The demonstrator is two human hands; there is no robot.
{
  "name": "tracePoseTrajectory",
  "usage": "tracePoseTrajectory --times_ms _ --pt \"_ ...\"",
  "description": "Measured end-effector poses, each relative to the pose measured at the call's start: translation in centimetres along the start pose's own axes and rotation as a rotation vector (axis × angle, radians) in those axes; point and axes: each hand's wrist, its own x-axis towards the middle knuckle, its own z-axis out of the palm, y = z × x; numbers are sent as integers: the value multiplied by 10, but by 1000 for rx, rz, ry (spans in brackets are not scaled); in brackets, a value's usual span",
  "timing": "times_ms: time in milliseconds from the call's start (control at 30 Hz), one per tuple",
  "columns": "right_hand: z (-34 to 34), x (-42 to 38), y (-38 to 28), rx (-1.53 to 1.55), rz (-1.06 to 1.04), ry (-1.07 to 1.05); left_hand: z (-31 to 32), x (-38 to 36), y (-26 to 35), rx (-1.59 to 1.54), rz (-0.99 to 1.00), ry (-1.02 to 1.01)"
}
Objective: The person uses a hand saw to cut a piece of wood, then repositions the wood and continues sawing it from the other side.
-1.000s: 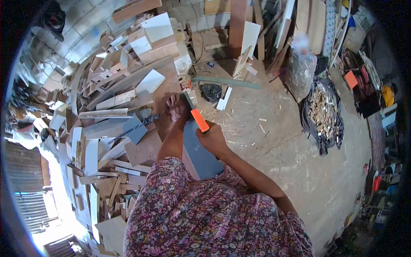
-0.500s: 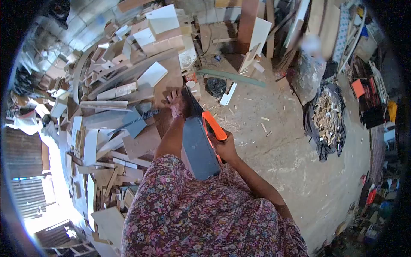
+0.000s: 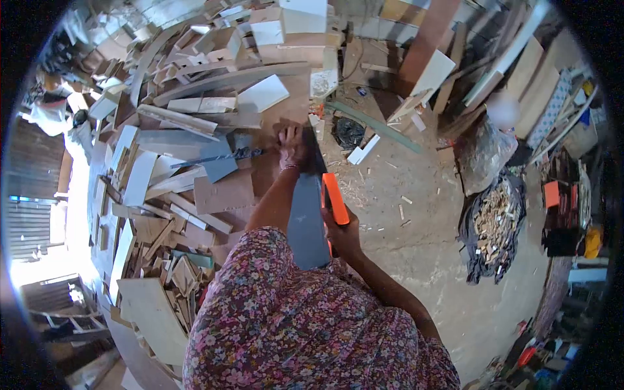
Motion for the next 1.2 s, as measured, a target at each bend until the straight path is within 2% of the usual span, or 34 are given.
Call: tracePoseTrajectory --times_ms 67,133,200,267,333,433,500,567,633,700,800,867,1033,1133,1200 --pt "2 -1 -7 41 55 -26 -27 -7 15 -14 33 2" --pt "3 -1 -7 83 108 -32 -29 -7 13 -13 55 31" --pt "4 2 -4 -63 -26 3 -32 -16 20 -20 66 179" --pt "3 0 -12 -15 -21 -24 -33 -24 22 -20 69 164" --pt "4 -1 -13 44 -7 -49 -55 -36 31 91 -35 -46" --pt "0 4 -8 88 -22 -42 -53 -49 27 -36 -34 -5" --pt "-6 3 -12 134 99 -47 -53 -55 26 49 -16 -43" --pt "-9 6 -3 118 34 -24 -45 -55 21 140 29 -89" --pt "-12 7 5 107 -24 14 -28 -53 11 158 66 20" --pt "-12 8 11 56 -32 4 -15 -48 3 199 106 18" --pt "-6 6 18 80 -67 64 -31 -40 15 183 115 -26" --pt "-6 1 10 75 -76 87 -42 -40 26 188 46 -70" --pt "-3 -5 16 -19 -45 73 -57 -47 37 219 106 -47" --pt "5 -11 21 41 -93 132 -32 -41 17 180 150 63" --pt "12 -13 23 25 -116 157 -24 -40 12 132 249 182"
